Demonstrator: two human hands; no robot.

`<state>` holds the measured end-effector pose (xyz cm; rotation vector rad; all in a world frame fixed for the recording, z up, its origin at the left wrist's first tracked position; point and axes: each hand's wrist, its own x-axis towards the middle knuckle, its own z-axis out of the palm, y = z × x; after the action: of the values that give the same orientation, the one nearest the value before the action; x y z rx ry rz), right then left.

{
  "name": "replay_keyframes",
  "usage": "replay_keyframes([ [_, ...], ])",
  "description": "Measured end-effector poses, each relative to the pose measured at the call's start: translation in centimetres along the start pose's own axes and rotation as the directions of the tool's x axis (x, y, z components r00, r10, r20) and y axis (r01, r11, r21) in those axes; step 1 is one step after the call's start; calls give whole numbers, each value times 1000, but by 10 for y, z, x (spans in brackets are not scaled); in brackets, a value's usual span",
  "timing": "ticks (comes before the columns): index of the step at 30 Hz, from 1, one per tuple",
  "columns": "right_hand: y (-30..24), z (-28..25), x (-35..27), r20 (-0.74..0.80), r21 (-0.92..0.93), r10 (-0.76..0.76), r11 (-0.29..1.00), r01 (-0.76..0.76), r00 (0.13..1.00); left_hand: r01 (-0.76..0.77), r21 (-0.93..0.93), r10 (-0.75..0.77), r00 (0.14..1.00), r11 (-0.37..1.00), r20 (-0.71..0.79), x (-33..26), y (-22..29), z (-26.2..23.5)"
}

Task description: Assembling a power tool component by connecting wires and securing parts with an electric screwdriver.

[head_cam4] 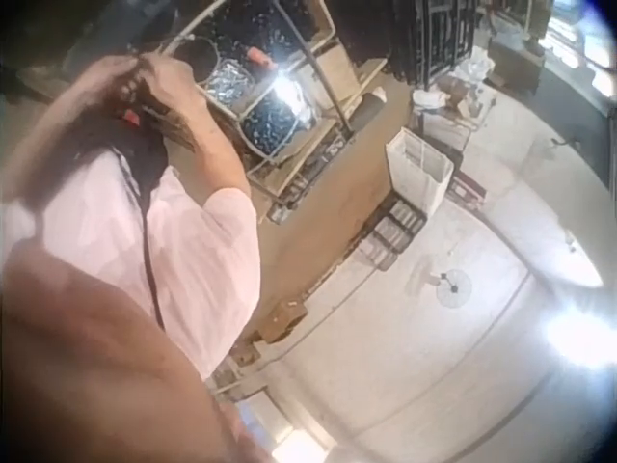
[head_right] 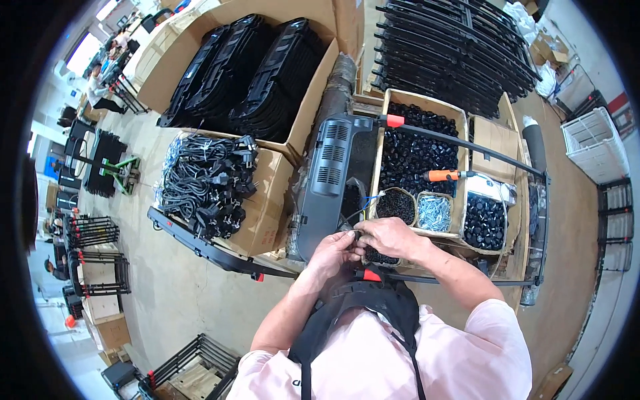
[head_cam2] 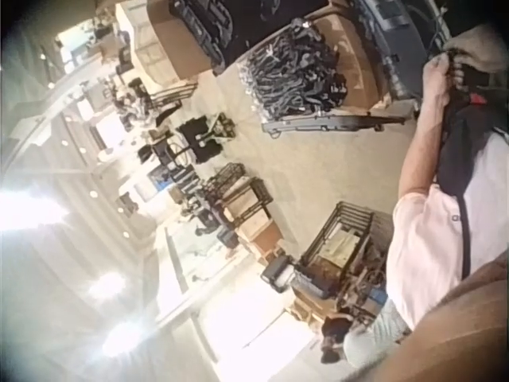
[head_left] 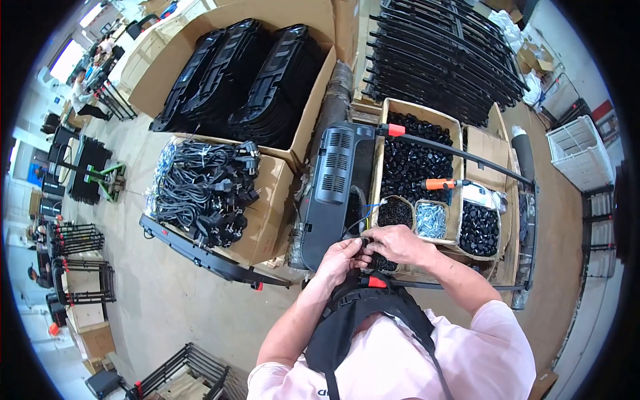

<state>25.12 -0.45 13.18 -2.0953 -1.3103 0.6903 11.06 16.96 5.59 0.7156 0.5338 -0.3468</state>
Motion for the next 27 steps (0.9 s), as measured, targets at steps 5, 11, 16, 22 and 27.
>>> replay_keyframes([
  [5, -16, 17, 18, -4, -167, -147, 975, 145, 989, -43, -13, 42, 997, 999, -64, -15, 3, -14],
  [11, -42, 33, 43, 75, -259, -158, 950, 172, 985, -72, -46, 64, 987, 996, -147, -39, 13, -27],
  [16, -58, 56, 76, 51, -296, -211, 930, 217, 976, -194, -100, 172, 966, 976, -193, -64, 22, -44],
  [22, -59, 84, 123, -189, -221, -141, 970, 98, 972, -182, 351, 287, 917, 919, -277, -101, 21, -70],
  [27, -60, 96, 134, -168, -251, -90, 967, 46, 982, -160, 272, 225, 947, 949, -229, -119, 22, -79],
])
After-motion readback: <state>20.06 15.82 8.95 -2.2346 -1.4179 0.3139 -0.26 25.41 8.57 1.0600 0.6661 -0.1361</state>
